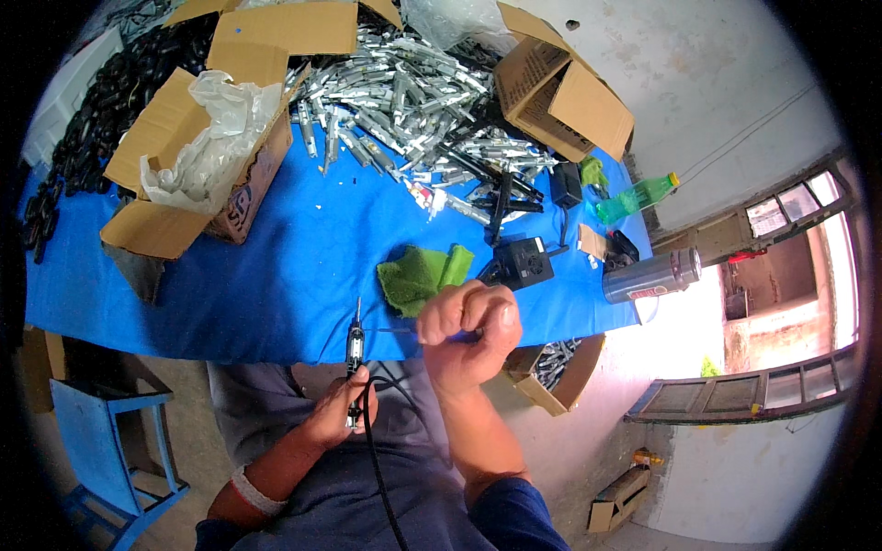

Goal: The person uses a soldering iron to apply heat to a small electronic component held in the left hand. The person repeatedly applies the soldering iron to the component's connection points while holding a solder wire in the right hand, occasionally feeding solder into the joint. The person works at a table covered with a blue cloth, surrounded by boxes of similar components.

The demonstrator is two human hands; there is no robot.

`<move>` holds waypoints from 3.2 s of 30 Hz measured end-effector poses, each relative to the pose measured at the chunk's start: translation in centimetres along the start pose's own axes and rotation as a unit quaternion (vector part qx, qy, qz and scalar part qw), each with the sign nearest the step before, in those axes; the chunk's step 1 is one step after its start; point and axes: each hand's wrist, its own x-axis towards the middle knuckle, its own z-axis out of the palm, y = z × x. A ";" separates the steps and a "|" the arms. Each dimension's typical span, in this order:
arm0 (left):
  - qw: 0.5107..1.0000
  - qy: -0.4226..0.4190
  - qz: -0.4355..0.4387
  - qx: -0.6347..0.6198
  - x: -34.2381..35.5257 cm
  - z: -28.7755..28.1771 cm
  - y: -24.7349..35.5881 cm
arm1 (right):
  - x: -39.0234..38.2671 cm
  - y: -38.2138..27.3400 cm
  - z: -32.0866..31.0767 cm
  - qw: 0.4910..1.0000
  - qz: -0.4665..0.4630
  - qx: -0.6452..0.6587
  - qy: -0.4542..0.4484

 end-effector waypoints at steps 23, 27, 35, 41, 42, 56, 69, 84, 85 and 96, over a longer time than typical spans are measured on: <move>1.000 -0.003 0.000 -0.007 -0.3 0.2 0.3 | -0.3 0.1 0.3 1.000 -0.003 -0.001 -0.011; 1.000 -0.008 -0.002 -0.017 -0.2 0.2 0.3 | -0.3 0.2 0.4 1.000 -0.011 -0.024 -0.017; 1.000 -0.007 -0.008 -0.023 -0.2 0.4 0.5 | -0.1 0.1 0.1 1.000 0.009 0.014 -0.025; 1.000 -0.006 0.002 -0.013 -0.2 0.3 0.4 | -0.3 -0.1 0.2 1.000 0.006 -0.009 -0.015; 1.000 -0.008 0.000 -0.016 -0.1 0.3 0.3 | -0.3 0.0 0.2 1.000 0.005 -0.009 -0.016; 1.000 -0.005 -0.010 -0.011 0.1 0.1 0.0 | 0.0 -0.1 0.1 1.000 -0.005 -0.006 -0.009; 0.999 -0.009 -0.011 -0.033 0.0 0.2 0.1 | -0.1 -0.4 0.4 1.000 0.004 0.003 -0.009; 0.999 -0.009 -0.001 -0.040 0.0 0.3 0.2 | -0.1 0.1 0.3 1.000 -0.008 -0.002 -0.015; 0.999 -0.006 -0.001 -0.040 0.1 0.2 0.1 | -0.1 0.1 0.3 1.000 -0.010 -0.001 -0.017; 1.000 -0.003 -0.002 -0.025 -0.1 0.3 0.3 | -0.2 0.1 0.4 1.000 -0.005 0.006 -0.021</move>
